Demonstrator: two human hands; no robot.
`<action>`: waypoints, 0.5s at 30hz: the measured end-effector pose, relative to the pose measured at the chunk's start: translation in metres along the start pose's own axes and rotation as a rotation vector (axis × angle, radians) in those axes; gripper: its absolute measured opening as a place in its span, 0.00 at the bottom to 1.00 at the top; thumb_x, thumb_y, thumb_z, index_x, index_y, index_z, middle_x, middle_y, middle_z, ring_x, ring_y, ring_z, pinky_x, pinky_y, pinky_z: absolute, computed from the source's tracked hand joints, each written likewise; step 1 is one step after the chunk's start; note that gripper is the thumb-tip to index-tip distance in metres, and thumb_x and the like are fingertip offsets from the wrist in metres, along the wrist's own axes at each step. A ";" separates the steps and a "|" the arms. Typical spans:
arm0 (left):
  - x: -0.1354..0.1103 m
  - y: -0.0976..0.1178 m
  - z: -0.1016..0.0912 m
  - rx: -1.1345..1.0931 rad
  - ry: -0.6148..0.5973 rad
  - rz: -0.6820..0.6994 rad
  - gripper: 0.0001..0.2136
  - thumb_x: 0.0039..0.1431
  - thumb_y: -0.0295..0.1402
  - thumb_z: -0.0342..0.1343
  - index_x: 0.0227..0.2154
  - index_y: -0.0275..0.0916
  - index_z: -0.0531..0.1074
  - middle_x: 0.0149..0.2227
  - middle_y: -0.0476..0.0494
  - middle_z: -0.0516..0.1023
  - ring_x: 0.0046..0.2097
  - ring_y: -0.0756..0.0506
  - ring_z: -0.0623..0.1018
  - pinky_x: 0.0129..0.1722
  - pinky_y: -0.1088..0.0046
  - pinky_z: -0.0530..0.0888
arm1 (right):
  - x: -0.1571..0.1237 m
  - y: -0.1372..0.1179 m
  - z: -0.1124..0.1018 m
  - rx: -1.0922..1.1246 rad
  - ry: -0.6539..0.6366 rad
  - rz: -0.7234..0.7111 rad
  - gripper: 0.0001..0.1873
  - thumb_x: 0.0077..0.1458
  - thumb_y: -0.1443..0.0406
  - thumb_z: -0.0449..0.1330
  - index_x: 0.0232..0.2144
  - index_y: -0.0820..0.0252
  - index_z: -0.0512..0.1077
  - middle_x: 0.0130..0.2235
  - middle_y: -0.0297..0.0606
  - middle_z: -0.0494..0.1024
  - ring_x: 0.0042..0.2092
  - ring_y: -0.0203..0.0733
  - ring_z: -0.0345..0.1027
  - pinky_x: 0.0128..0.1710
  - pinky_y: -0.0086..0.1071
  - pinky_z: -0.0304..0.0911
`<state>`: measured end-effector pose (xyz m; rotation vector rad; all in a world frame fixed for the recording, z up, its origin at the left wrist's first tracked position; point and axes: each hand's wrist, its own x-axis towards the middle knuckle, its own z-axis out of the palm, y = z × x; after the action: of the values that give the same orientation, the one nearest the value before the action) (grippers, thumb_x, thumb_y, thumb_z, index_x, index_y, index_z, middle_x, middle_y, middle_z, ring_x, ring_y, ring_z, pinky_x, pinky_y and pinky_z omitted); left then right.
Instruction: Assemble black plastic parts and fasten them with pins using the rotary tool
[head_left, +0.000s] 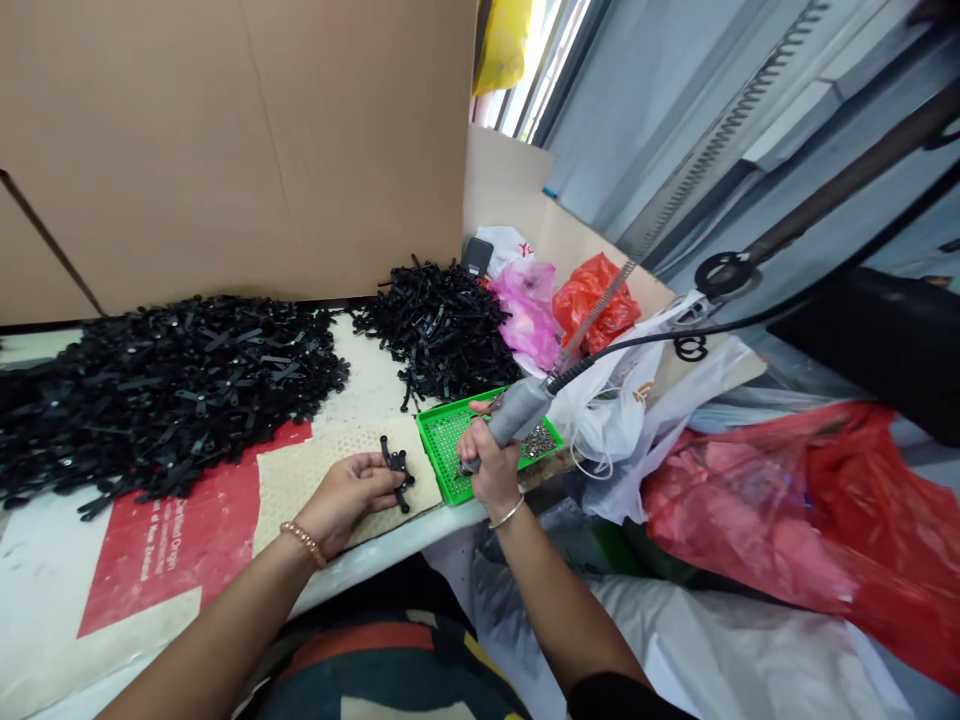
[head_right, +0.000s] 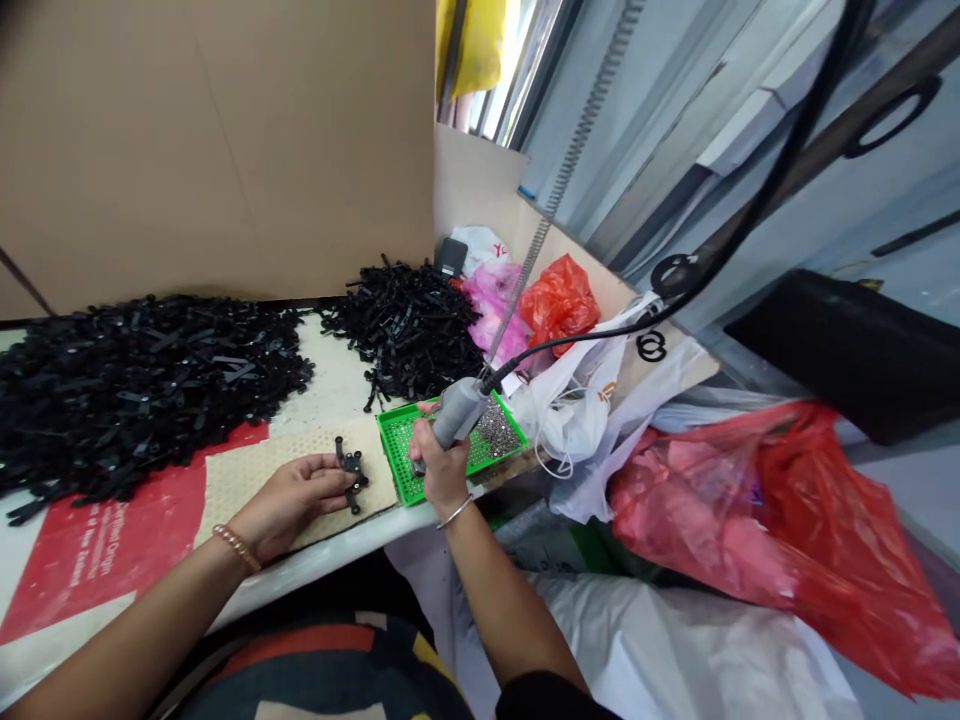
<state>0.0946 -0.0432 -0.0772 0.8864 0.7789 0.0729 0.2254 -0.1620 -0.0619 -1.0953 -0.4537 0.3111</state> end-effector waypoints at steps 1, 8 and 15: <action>0.000 0.000 0.000 -0.004 0.001 0.001 0.10 0.43 0.19 0.64 0.31 0.32 0.74 0.30 0.43 0.80 0.31 0.49 0.79 0.30 0.78 0.77 | 0.000 0.003 0.000 0.005 0.001 -0.006 0.15 0.50 0.59 0.64 0.38 0.59 0.67 0.18 0.23 0.59 0.18 0.31 0.52 0.20 0.26 0.52; 0.002 -0.002 -0.001 -0.024 -0.027 -0.006 0.10 0.43 0.19 0.62 0.32 0.32 0.75 0.33 0.40 0.80 0.33 0.48 0.79 0.33 0.76 0.78 | 0.008 0.002 0.004 -0.005 -0.048 0.053 0.16 0.48 0.57 0.64 0.36 0.59 0.67 0.17 0.22 0.58 0.18 0.30 0.51 0.19 0.25 0.52; 0.002 0.000 0.000 -0.005 -0.005 -0.030 0.10 0.44 0.19 0.61 0.33 0.32 0.75 0.33 0.39 0.80 0.33 0.48 0.79 0.31 0.79 0.77 | -0.005 0.008 -0.007 -0.037 -0.095 0.075 0.14 0.50 0.58 0.64 0.36 0.59 0.67 0.17 0.23 0.59 0.18 0.31 0.52 0.19 0.26 0.52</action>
<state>0.0961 -0.0426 -0.0784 0.8695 0.7866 0.0461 0.2246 -0.1660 -0.0725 -1.1390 -0.5047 0.4236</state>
